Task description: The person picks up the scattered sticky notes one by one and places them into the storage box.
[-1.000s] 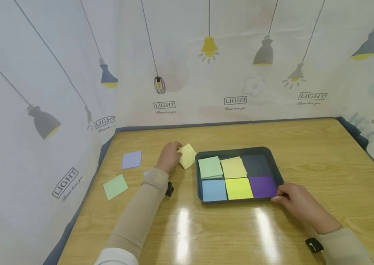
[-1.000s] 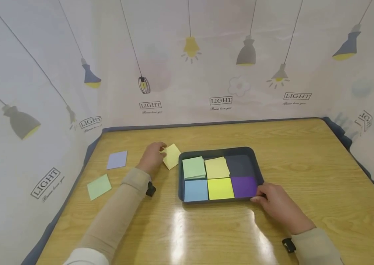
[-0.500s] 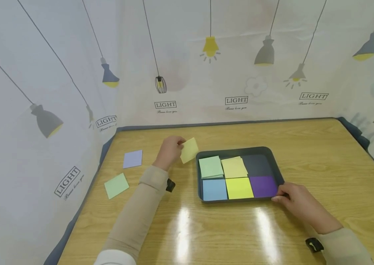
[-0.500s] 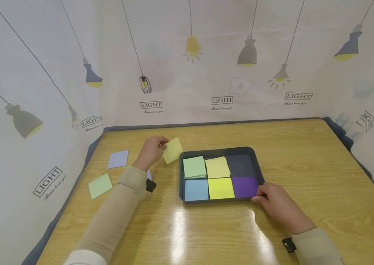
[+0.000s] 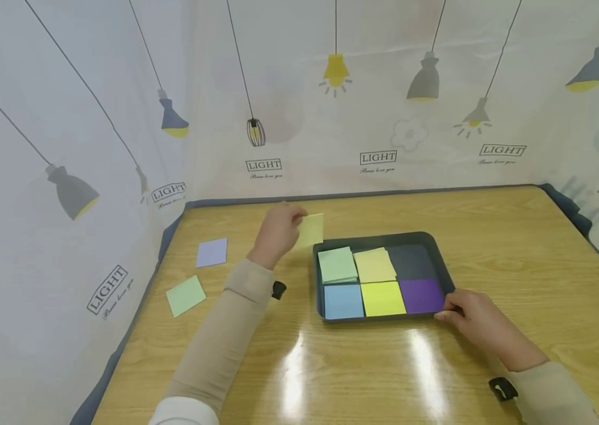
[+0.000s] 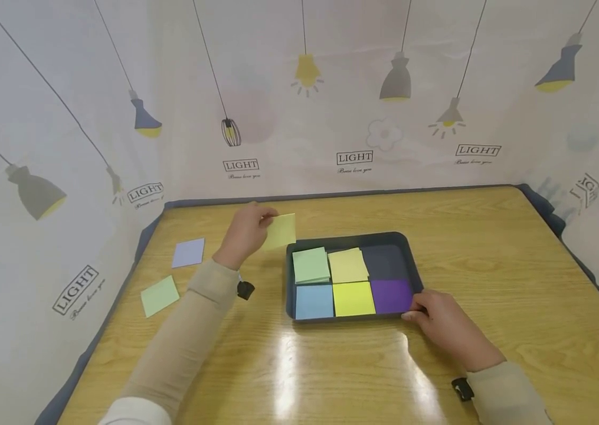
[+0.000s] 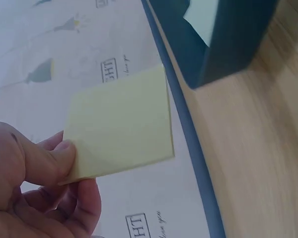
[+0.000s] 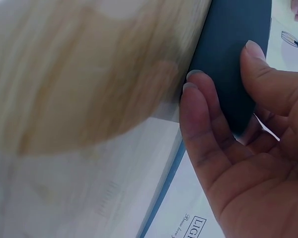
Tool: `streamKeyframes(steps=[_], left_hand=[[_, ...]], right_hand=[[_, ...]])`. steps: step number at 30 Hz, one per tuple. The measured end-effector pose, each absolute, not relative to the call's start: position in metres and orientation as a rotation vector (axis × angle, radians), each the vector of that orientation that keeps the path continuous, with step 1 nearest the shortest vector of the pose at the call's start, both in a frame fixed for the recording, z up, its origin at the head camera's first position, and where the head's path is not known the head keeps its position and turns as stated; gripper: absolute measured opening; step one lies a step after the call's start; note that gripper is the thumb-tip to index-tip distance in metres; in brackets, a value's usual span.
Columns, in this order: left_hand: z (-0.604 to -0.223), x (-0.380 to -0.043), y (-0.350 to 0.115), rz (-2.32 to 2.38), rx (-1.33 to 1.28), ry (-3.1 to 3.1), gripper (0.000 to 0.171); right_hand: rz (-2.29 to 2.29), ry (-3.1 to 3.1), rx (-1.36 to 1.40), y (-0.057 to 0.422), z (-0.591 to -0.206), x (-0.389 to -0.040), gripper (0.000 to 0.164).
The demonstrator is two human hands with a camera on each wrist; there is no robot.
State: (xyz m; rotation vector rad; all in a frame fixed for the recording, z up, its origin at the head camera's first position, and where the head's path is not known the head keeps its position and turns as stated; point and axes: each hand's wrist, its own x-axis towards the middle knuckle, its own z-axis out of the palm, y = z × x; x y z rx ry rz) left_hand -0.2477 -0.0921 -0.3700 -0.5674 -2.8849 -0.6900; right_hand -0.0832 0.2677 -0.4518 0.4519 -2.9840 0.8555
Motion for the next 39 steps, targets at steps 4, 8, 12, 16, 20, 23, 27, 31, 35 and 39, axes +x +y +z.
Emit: streamKeyframes(steps=[4,8,12,16,20,23,27,31,35,39], left_hand=[[-0.367,-0.245,-0.077,-0.722,-0.651,-2.877,0.024],[-0.37,-0.238,-0.061,-0.745,-0.717,-2.918,0.024],[-0.376,-0.234,-0.046,-0.734,-0.768,-2.943,0.023],[-0.381,-0.232,-0.032,-0.727,-0.838,-2.944,0.021],[-0.384,-0.231,-0.018,-0.729,-0.886,-2.948,0.02],[-0.386,-0.231,-0.008,-0.748,-0.894,-2.967,0.019],[-0.39,-0.231,0.002,-0.762,-0.899,-2.998,0.02],[-0.395,-0.232,0.009,-0.812,-0.882,-3.036,0.021],[-0.401,-0.234,0.013,-0.967,-0.839,-3.071,0.021],[-0.409,-0.237,0.015,-1.066,-0.816,-3.089,0.019]], right_hand=[[0.847,-2.973,0.454,0.269,-0.452,-0.084,0.024],[0.852,-2.957,0.467,0.268,-0.451,-0.084,0.024],[0.863,-2.953,0.469,0.267,-0.452,-0.084,0.025],[0.857,-2.955,0.462,0.267,-0.452,-0.083,0.025],[0.856,-2.951,0.459,0.268,-0.451,-0.083,0.026],[0.862,-2.953,0.456,0.269,-0.451,-0.083,0.026],[0.864,-2.96,0.451,0.269,-0.451,-0.083,0.025],[0.859,-2.969,0.446,0.269,-0.451,-0.083,0.025],[0.853,-2.976,0.442,0.269,-0.45,-0.083,0.026],[0.856,-2.97,0.443,0.269,-0.451,-0.083,0.027]])
